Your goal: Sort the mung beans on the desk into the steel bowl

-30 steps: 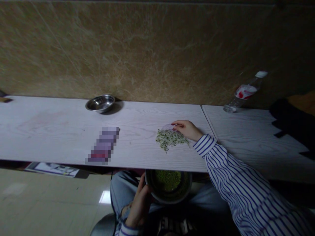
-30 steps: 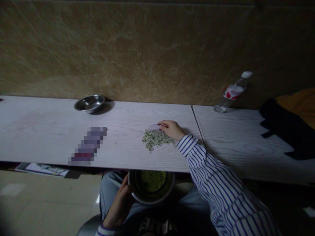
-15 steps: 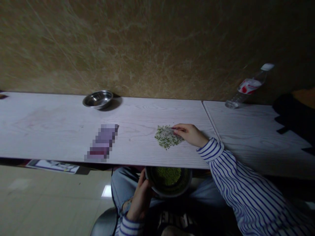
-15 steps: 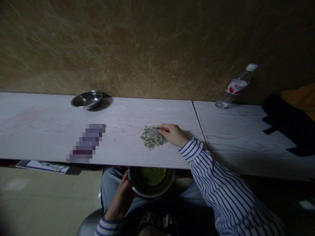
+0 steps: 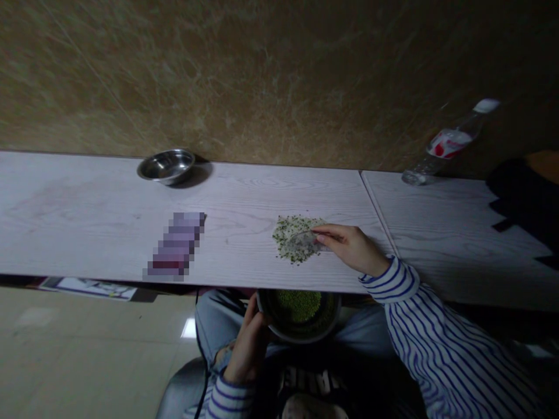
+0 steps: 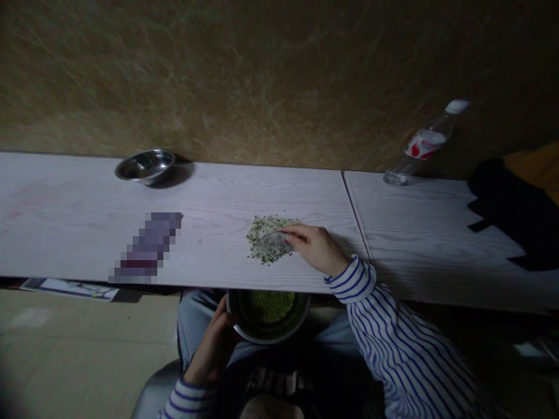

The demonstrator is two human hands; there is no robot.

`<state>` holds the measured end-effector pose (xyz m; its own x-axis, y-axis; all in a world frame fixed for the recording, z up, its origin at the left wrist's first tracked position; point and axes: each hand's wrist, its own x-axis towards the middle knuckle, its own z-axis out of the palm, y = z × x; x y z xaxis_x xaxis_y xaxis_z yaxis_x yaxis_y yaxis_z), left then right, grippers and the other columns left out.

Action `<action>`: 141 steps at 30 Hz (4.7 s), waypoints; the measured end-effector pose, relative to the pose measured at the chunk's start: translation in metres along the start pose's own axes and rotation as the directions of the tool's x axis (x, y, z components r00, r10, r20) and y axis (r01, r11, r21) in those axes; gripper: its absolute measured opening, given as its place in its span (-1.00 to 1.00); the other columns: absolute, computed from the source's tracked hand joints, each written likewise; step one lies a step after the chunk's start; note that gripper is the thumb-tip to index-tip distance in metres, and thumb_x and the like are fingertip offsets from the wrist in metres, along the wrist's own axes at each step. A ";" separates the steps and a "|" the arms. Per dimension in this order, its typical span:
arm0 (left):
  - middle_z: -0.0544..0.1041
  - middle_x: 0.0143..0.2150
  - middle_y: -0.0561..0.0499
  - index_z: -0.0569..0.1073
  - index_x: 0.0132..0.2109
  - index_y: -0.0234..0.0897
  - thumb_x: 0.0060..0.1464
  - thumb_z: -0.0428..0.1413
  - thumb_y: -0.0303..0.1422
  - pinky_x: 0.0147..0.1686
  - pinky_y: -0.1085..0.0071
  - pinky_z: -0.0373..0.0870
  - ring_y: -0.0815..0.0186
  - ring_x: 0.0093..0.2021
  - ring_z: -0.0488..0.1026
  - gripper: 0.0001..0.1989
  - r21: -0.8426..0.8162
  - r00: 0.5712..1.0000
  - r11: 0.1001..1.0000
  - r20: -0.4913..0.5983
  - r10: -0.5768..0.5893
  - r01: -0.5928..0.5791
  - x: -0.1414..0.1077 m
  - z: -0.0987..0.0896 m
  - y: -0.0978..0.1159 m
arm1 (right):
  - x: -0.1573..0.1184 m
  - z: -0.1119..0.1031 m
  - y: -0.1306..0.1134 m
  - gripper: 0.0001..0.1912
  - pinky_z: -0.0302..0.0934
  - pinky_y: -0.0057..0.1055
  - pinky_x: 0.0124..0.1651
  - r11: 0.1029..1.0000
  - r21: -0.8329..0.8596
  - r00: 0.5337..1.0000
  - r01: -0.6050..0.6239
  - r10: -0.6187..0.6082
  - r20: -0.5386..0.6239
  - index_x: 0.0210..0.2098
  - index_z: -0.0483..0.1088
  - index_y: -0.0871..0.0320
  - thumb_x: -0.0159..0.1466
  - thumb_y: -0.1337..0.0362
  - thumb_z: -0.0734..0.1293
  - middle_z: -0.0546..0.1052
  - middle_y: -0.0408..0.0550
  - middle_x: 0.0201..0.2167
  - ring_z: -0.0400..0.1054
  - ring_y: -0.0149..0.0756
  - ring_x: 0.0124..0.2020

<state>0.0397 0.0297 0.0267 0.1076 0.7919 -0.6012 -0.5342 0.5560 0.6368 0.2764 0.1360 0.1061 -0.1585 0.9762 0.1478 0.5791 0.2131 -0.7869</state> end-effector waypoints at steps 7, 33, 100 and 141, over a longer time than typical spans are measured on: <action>0.53 -0.04 -0.01 0.38 0.11 -0.14 -0.17 0.16 -0.45 -0.18 0.29 0.42 0.13 -0.06 0.44 -0.40 0.001 1.000 1.000 0.005 -0.029 0.029 -0.002 -0.005 0.002 | -0.022 -0.005 0.001 -0.73 0.40 -0.28 -0.05 0.998 -0.063 0.997 -0.006 0.001 -0.082 -0.11 0.56 0.10 0.26 0.24 0.29 0.63 -0.04 -0.15 0.52 -0.18 -0.13; 0.51 -0.13 0.03 0.41 0.01 -0.17 -0.14 0.16 -0.45 -0.29 0.34 0.41 0.30 -0.31 0.40 -0.52 0.015 0.998 0.999 0.043 -0.046 0.046 0.002 -0.009 -0.009 | -0.060 -0.018 0.021 -0.73 0.41 -0.25 -0.04 0.981 -0.147 0.966 -0.127 0.088 -0.242 -0.10 0.55 0.15 0.26 0.21 0.31 0.63 0.01 -0.16 0.53 -0.16 -0.14; 0.50 0.03 -0.03 0.46 0.06 -0.15 -0.19 0.16 -0.47 -0.34 0.31 0.44 0.13 -0.13 0.42 -0.44 0.045 0.999 0.998 0.010 -0.041 0.040 -0.002 0.000 -0.009 | -0.076 -0.001 0.011 -0.74 0.42 -0.28 -0.06 0.981 -0.078 0.977 -0.178 0.167 -0.133 -0.11 0.56 0.12 0.26 0.24 0.30 0.64 -0.02 -0.18 0.54 -0.20 -0.17; 0.52 0.00 -0.02 0.42 0.10 -0.14 -0.16 0.18 -0.47 -0.30 0.32 0.43 0.19 -0.18 0.41 -0.42 -0.007 0.998 0.999 0.040 -0.048 0.048 -0.001 -0.007 -0.009 | -0.054 0.008 0.006 -0.71 0.43 -0.30 -0.11 0.985 -0.124 0.957 -0.118 0.079 -0.280 -0.09 0.55 0.16 0.27 0.22 0.29 0.63 0.04 -0.15 0.54 -0.17 -0.15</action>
<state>0.0384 0.0227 0.0184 0.1668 0.7737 -0.6112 -0.5340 0.5920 0.6037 0.2817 0.0846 0.0885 0.1179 0.9619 0.2468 0.6882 0.1000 -0.7186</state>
